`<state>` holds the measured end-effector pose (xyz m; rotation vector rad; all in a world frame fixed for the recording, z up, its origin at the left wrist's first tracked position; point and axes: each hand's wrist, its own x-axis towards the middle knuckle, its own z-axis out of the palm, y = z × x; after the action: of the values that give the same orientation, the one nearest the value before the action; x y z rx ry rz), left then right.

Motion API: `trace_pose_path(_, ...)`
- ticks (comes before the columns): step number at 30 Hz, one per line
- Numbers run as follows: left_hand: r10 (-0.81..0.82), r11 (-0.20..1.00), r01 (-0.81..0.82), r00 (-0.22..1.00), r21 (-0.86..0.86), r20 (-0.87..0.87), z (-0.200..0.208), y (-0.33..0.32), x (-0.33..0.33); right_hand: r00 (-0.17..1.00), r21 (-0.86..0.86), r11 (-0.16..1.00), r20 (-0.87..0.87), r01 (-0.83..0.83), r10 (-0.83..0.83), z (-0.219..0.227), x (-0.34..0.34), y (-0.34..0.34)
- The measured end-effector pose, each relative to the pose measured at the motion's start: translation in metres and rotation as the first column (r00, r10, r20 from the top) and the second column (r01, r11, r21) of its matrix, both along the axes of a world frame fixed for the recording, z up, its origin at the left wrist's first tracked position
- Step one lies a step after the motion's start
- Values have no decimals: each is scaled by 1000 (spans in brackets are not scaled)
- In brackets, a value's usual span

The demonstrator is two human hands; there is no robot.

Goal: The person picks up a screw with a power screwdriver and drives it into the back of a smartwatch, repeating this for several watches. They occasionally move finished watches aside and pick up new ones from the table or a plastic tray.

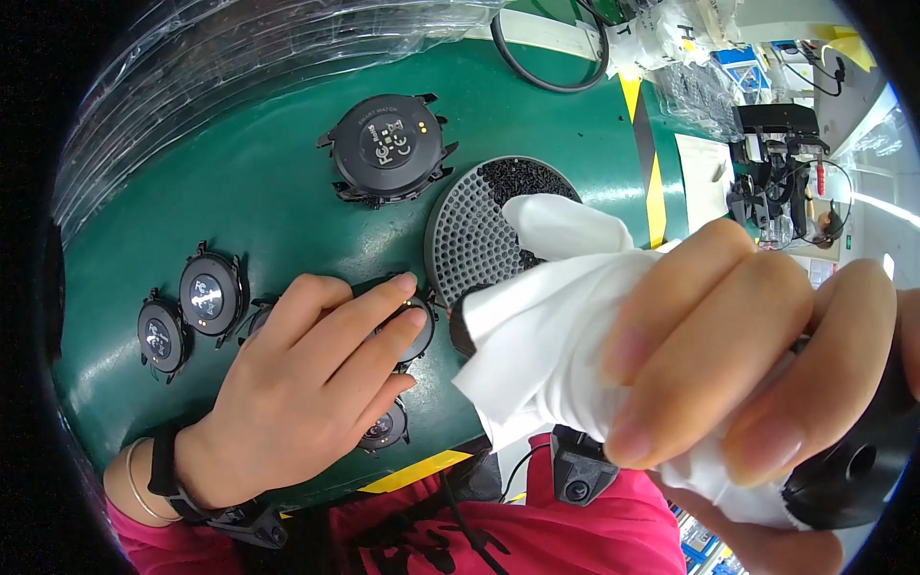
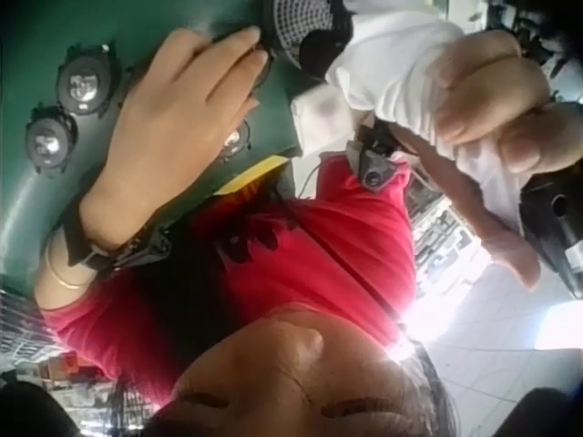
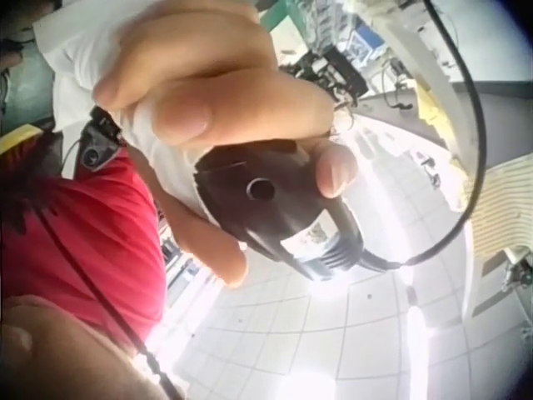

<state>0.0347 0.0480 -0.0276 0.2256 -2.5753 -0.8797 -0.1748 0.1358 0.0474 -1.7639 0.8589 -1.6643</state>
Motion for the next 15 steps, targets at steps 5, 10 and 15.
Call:
trace_pose_path(5,-9,1000,9,1000,-2,11,1,0,2,993,-135,987,-64,89,-98,-7,8,2)
trace_pose_path(10,3,1000,-4,1000,17,13,3,0,4,986,-143,983,-103,117,-132,-3,12,0)
trace_pose_path(15,1,1000,-1,1000,-6,14,3,1,4,974,-159,976,-148,148,-172,1,13,1)
